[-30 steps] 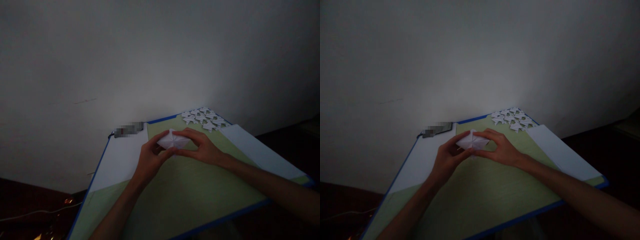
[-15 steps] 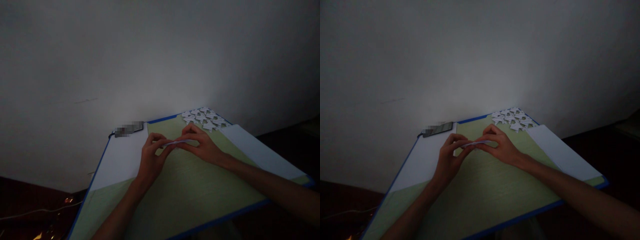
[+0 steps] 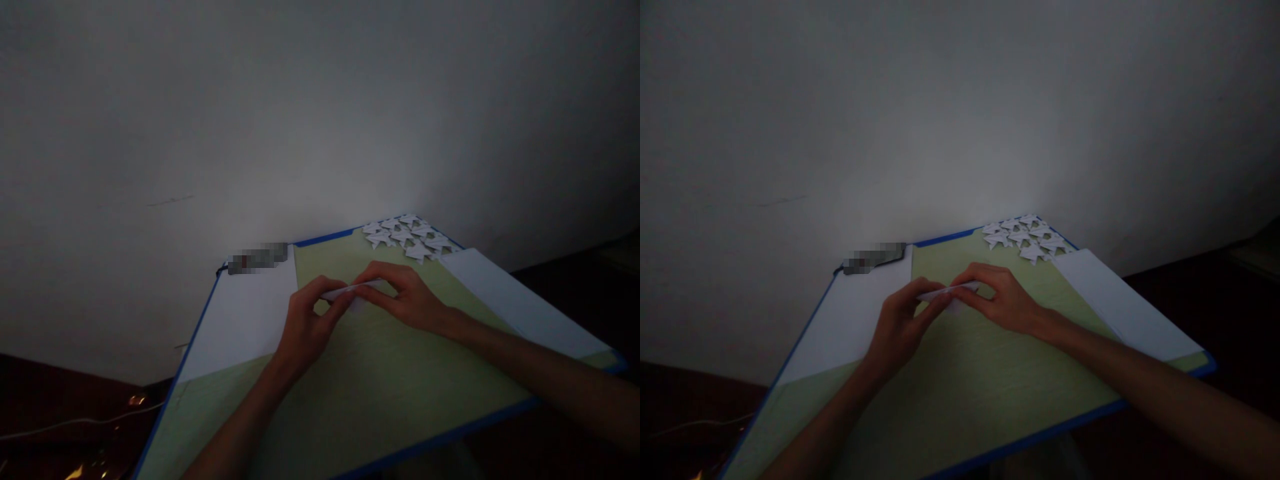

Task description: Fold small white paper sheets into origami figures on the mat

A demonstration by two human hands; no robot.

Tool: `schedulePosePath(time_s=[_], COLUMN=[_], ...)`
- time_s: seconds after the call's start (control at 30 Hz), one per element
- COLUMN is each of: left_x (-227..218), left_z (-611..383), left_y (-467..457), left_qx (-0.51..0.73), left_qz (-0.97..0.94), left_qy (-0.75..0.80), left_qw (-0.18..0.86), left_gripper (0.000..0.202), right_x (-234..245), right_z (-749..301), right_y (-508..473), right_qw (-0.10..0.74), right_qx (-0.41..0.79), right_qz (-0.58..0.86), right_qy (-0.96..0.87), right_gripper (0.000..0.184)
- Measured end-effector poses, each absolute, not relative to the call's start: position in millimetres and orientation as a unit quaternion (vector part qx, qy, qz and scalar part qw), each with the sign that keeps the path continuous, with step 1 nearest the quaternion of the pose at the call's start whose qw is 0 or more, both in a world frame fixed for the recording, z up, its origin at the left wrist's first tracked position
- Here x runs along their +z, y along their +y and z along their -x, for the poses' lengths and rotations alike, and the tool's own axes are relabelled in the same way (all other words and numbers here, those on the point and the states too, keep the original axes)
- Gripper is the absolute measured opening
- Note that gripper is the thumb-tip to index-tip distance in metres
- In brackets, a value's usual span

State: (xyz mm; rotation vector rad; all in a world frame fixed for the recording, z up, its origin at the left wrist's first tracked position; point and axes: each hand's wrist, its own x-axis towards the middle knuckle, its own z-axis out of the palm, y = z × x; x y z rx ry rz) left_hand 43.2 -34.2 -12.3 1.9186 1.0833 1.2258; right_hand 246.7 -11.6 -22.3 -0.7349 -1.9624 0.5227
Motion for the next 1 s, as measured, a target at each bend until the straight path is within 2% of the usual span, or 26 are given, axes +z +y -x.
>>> schedulePosePath(time_s=[0.2, 0.37, 0.47, 0.63, 0.77, 0.93, 1.0], left_x=[-17, -17, -15, -17, -24, -26, -24], left_z=[-47, -48, -47, -46, -44, -44, -46], left_y=[-33, -30, -31, -32, -28, -26, -27], left_qx=[0.471, 0.495, 0.479, 0.476, 0.491, 0.503, 0.497], left_qz=[-0.683, -0.597, -0.583, -0.589, -0.593, -0.588, -0.591], left_qy=[0.437, 0.437, 0.424, 0.435, 0.432, 0.432, 0.441], left_qw=[0.347, 0.457, 0.502, 0.487, 0.471, 0.463, 0.458], left_gripper=[0.021, 0.035, 0.031, 0.027, 0.027, 0.026, 0.027], right_x=[-24, -21, -18, -19, -22, -26, -27], right_z=[-243, -243, -243, -242, -241, -240, -240], right_y=[-14, -15, -16, -15, -15, -14, -13], right_qw=[0.47, 0.495, 0.507, 0.507, 0.491, 0.491, 0.498], right_qx=[0.215, 0.213, 0.208, 0.217, 0.28, 0.401, 0.419], right_qz=[0.325, 0.36, 0.378, 0.378, 0.361, 0.348, 0.358], right_qy=[-0.792, -0.761, -0.746, -0.744, -0.742, -0.69, -0.67], right_gripper=[0.012, 0.013, 0.013, 0.015, 0.017, 0.04, 0.043])
